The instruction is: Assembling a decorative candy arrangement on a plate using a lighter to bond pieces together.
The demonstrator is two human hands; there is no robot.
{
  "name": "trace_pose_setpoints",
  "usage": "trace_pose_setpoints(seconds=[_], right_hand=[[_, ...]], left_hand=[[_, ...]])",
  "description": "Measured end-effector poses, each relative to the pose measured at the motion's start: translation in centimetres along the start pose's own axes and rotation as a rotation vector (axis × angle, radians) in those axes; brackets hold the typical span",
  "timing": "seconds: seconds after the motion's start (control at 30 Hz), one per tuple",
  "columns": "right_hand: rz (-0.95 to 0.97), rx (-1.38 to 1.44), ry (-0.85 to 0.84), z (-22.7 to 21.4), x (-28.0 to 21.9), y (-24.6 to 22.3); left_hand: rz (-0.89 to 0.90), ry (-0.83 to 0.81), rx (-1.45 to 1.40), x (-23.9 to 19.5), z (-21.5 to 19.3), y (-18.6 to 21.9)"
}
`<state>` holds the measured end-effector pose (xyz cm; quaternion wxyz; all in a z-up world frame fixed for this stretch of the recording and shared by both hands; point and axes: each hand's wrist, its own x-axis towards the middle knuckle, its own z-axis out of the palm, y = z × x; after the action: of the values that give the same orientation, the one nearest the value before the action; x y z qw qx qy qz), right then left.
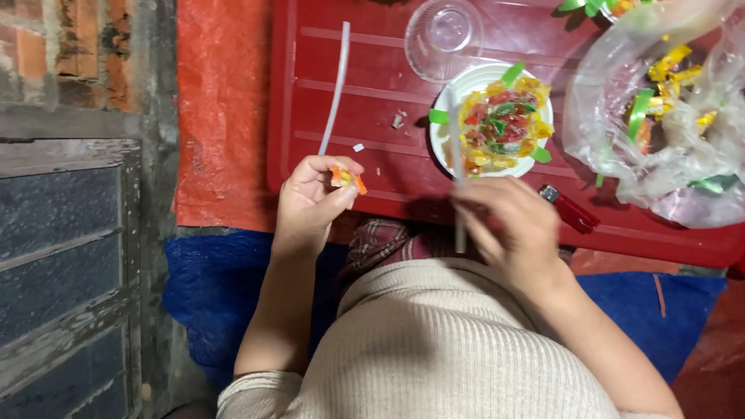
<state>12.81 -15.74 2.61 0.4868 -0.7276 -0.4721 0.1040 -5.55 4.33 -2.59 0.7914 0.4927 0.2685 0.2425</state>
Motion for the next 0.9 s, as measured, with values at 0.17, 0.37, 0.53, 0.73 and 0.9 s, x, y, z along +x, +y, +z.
trace_pose_setpoints(seconds=[0.17,0.37,0.53,0.73,0.9], right_hand=[[-0.189,-0.211,-0.029,6.0,3.0,-0.3],[-0.238,-0.495,-0.116,10.3,2.7,1.4],[-0.245,-0.595,-0.188,11.3,2.4,2.3],[-0.289,-0.667,-0.223,11.1,2.2,2.8],[-0.151,-0.487,-0.219,8.3,2.0,0.1]], left_hand=[[-0.011,0.050,-0.067,-0.4,-1.4,-0.6],[0.014,0.060,-0.043,-0.4,-1.0,-1.0],[0.061,0.038,-0.017,-0.4,-0.7,-1.0],[0.064,0.036,-0.095,-0.7,-0.1,-1.5],[0.031,0.057,-0.087,-0.7,0.0,-1.4]])
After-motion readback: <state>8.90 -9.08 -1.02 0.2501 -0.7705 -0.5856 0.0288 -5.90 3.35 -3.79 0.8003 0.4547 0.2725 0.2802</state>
